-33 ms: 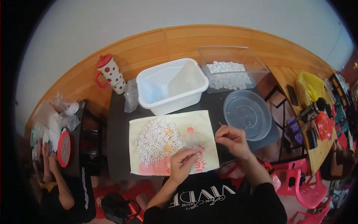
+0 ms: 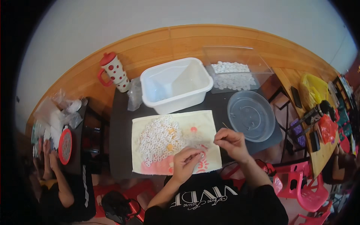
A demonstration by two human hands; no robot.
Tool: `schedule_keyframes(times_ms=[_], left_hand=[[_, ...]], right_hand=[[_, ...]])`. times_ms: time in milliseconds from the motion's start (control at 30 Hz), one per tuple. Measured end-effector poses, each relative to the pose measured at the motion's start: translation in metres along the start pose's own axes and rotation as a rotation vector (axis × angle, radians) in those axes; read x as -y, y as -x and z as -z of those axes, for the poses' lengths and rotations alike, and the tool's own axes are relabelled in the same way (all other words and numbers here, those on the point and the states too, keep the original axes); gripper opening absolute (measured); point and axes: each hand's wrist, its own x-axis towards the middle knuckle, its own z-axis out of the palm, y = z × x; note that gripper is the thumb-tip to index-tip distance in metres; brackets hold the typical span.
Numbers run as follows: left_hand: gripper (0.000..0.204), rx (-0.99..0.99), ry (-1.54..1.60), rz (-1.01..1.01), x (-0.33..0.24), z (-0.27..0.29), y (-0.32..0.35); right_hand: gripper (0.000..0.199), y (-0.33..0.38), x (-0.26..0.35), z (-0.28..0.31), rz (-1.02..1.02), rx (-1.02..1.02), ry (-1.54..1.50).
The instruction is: Assembling small white plastic rings onto larger components by hand at a table.
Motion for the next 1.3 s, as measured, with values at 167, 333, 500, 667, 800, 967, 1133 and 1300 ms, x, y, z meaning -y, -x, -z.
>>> schedule_keyframes(times_ms=[167,333,500,667,800,967,1133,1300], left_hand=[[0.014,-0.007,0.109,-0.035,-0.005,0.000,0.000],[0.015,-0.035,0.212,-0.024,-0.005,0.007,0.004],[0.014,-0.028,0.206,-0.041,-0.004,0.011,0.007],[0.015,-0.019,0.224,-0.053,-0.006,0.015,0.006],[0.014,0.005,0.182,-0.064,-0.007,0.019,0.007],[0.012,0.028,0.196,-0.025,-0.005,0.023,0.006],[0.010,0.045,0.218,0.015,-0.002,0.025,0.007],[0.006,0.074,0.171,0.051,-0.005,0.029,0.005]], right_hand=[[0.011,0.000,-0.014,-0.042,0.085,0.041,-0.005],[0.014,0.001,-0.021,-0.052,0.178,0.023,0.077],[0.015,0.002,-0.018,-0.059,0.248,0.017,0.143],[0.015,0.003,-0.021,-0.057,0.238,0.048,0.094],[0.016,0.003,-0.019,-0.054,0.278,0.092,0.171],[0.015,0.003,-0.013,-0.056,0.334,0.116,0.282],[0.017,0.000,-0.012,-0.058,0.372,0.102,0.332],[0.018,-0.007,-0.003,-0.054,0.386,0.193,0.388]])
